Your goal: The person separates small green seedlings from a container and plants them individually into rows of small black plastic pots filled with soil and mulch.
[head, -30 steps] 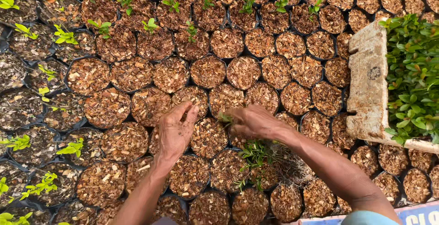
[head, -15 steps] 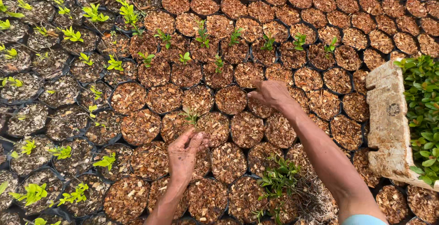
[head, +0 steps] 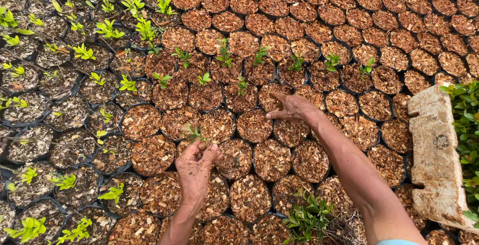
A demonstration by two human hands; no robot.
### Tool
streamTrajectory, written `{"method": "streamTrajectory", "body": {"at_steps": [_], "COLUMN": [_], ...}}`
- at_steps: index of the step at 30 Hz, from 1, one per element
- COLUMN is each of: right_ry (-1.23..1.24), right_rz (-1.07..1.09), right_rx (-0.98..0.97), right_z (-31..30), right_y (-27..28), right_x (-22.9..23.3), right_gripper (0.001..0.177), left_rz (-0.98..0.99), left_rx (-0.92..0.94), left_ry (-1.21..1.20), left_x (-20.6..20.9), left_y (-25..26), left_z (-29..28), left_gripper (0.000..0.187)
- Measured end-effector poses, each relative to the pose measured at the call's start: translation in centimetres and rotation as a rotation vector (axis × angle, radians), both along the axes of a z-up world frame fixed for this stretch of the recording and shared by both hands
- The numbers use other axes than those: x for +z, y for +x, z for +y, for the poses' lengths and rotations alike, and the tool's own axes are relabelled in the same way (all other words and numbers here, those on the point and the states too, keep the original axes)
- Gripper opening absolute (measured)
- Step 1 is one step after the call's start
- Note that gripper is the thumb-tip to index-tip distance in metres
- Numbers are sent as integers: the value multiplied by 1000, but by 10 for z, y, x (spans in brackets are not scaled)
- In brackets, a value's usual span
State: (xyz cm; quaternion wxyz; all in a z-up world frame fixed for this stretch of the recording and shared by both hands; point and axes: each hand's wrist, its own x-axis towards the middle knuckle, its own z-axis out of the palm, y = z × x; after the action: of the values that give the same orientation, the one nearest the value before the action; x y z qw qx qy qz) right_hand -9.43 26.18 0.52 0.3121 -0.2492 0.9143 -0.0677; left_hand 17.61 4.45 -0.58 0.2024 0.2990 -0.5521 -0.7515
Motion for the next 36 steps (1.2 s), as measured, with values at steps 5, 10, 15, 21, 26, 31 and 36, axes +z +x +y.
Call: {"method": "streamTrajectory", "body": {"at_steps": [5, 10, 15, 21, 26, 31, 36], "right_ry": [93, 110, 135, 118, 119, 154, 181], "right_rz": [-144, -215, -337, -466, -426, -571, -309], "right_rx": [56, -125, -198, -260, -258, -324, -103], "right_z": [-9, -10, -11, -25, -17, -18, -1], "right_y": [-35, -31, -41, -36, -29, -43, -44], "right_x": [-32, -25, -35, -11, 1, -22, -50], "right_gripper": [119, 81, 107, 52, 51, 47, 64], "left_rz": [55, 146, 151, 140, 126, 200, 353], "left_rx": [-82, -159, -198, -216, -234, -226, -193], "left_ry": [-129, 73, 23, 23, -40, 100, 232], "left_x": [-3, 0, 15, 11, 8, 0, -21], "left_y": [-30, -65, -122, -165, -188, -200, -225], "left_z": [6, 1, 8, 25, 31, 50, 55], "left_gripper": [20, 32, 32, 31, 30, 33, 25]}}
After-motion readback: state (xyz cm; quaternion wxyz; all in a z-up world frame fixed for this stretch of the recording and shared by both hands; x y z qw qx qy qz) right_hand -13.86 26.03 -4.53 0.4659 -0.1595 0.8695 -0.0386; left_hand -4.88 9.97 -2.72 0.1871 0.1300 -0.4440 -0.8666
